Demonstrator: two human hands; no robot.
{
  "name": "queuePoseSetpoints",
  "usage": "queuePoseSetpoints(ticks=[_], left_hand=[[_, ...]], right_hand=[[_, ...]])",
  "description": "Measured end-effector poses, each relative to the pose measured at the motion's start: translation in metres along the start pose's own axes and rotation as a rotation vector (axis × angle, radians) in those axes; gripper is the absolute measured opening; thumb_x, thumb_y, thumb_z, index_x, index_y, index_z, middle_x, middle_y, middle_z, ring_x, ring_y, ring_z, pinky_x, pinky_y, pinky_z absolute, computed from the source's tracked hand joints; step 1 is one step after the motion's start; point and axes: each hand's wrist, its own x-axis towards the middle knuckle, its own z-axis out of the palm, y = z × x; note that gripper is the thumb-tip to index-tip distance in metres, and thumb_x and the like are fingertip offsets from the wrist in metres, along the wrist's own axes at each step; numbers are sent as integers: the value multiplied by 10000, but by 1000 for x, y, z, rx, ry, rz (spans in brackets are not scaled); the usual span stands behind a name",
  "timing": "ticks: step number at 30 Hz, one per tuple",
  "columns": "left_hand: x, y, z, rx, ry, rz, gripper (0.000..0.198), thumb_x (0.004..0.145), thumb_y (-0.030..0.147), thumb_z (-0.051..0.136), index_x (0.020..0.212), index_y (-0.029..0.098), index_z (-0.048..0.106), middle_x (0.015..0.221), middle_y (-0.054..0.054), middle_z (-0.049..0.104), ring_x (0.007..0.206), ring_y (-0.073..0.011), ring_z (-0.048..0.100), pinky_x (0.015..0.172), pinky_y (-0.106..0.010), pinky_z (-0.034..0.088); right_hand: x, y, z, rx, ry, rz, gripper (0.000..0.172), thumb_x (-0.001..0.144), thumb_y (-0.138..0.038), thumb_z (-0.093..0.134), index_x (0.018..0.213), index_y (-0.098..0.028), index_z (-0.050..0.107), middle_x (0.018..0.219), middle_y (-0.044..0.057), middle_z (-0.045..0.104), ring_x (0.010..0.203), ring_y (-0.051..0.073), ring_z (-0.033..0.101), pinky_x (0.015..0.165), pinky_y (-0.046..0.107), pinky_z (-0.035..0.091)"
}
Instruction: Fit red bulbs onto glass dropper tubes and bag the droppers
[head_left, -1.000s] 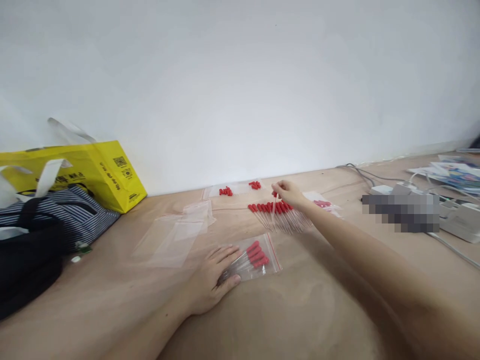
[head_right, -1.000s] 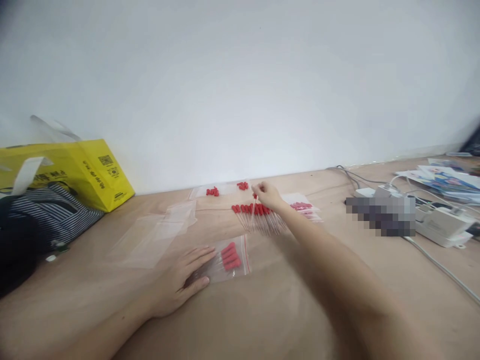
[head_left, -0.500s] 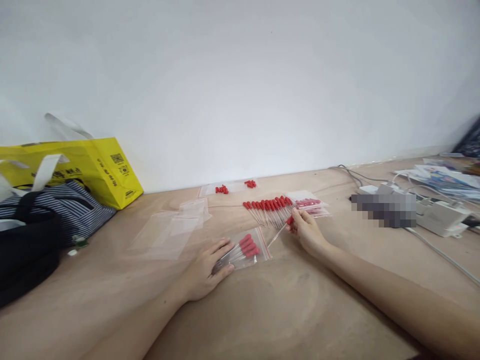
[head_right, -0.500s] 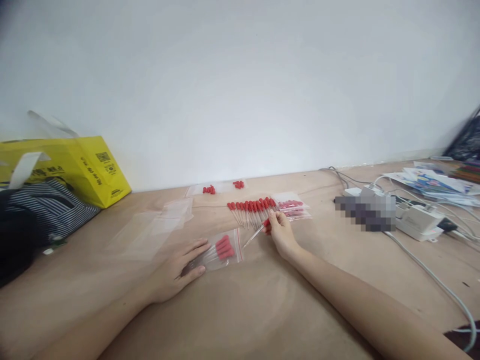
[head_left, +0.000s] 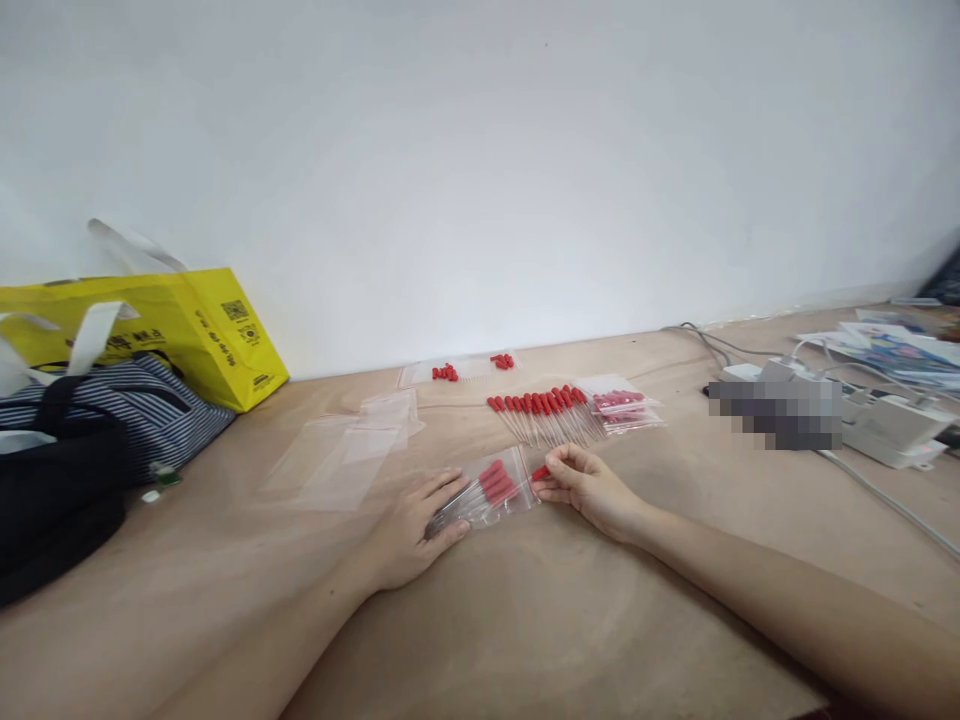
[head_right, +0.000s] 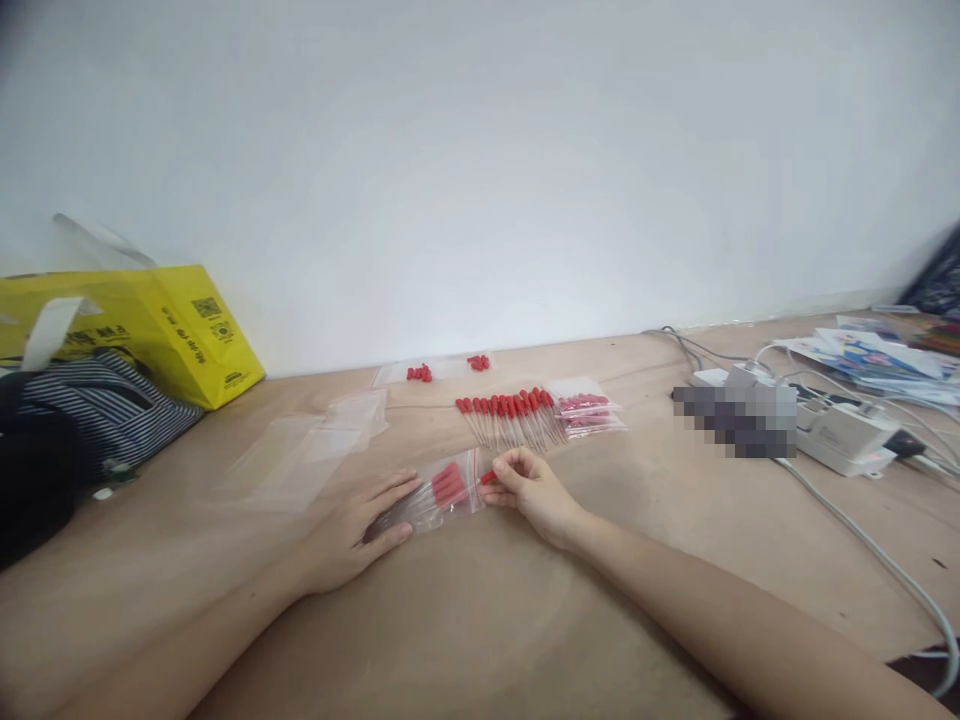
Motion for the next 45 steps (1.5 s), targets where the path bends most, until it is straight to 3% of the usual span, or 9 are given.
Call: queuePoseSetpoints(ticks=[4,6,11,17,25,36,41,45], left_hand=[[1,3,-3,-13,-10,-12,474,830,428,386,1268,253,347,1339,-28,349,1218,-210,316,1010,-400,259],[1,5,-4,-13,-26,-26,474,827,428,390,1265,250,354,1338,-28,351,1219,-209,315,1010,-399,259],[0,6,-4,-12,-16,-24,472,824,428,397,1257,243,368,1338,-31,351,1218,-206,317,1007,-392,269],[0,7,-4,-13,-14,-28,474,824,418,400,1257,229,371,1330,-38,365,1218,-202,319,1009,-389,265],[-1,6,-7,-33,-31,-24,474,835,442,368,1267,247,351,1335,-25,357,1223,-200,311,1010,-401,260],[0,5,-4,-11,15,-3,465,819,408,406,1250,234,376,1315,-26,388,1205,-192,342,1009,-382,271],[1,8,-7,-9,-2,-25,470,818,397,408,1252,219,379,1313,-37,390,1201,-202,347,1004,-389,278],[1,6,-8,-48,-12,-13,477,828,420,389,1269,242,349,1327,-17,369,1207,-193,338,1011,-384,269]], right_hand=[[3,-5,-7,-140,-143,75,305,602,-372,688,737,-170,504,529,-64,541,373,49,491,352,161,377],[8,-9,-12,-170,-185,128,310,578,-340,709,763,-160,538,496,-75,530,317,29,432,302,141,309],[14,-13,-17,-146,-102,103,272,527,-297,741,655,-142,558,502,-45,569,426,45,515,397,143,389],[9,-10,-7,-301,-190,43,269,515,-320,737,657,-139,596,682,3,643,346,8,389,310,154,308],[13,-9,-4,-235,-77,-61,255,524,-350,724,614,-157,583,596,-32,605,378,18,386,316,147,299],[15,-2,1,-380,-162,-73,292,511,-375,726,672,-157,619,600,-19,607,345,18,351,273,151,277],[25,7,12,-493,-177,-125,316,559,-433,683,708,-159,629,645,-1,621,376,35,403,294,157,290],[27,11,17,-567,-79,-177,277,596,-406,664,727,-171,597,621,-1,604,451,71,479,357,172,335]])
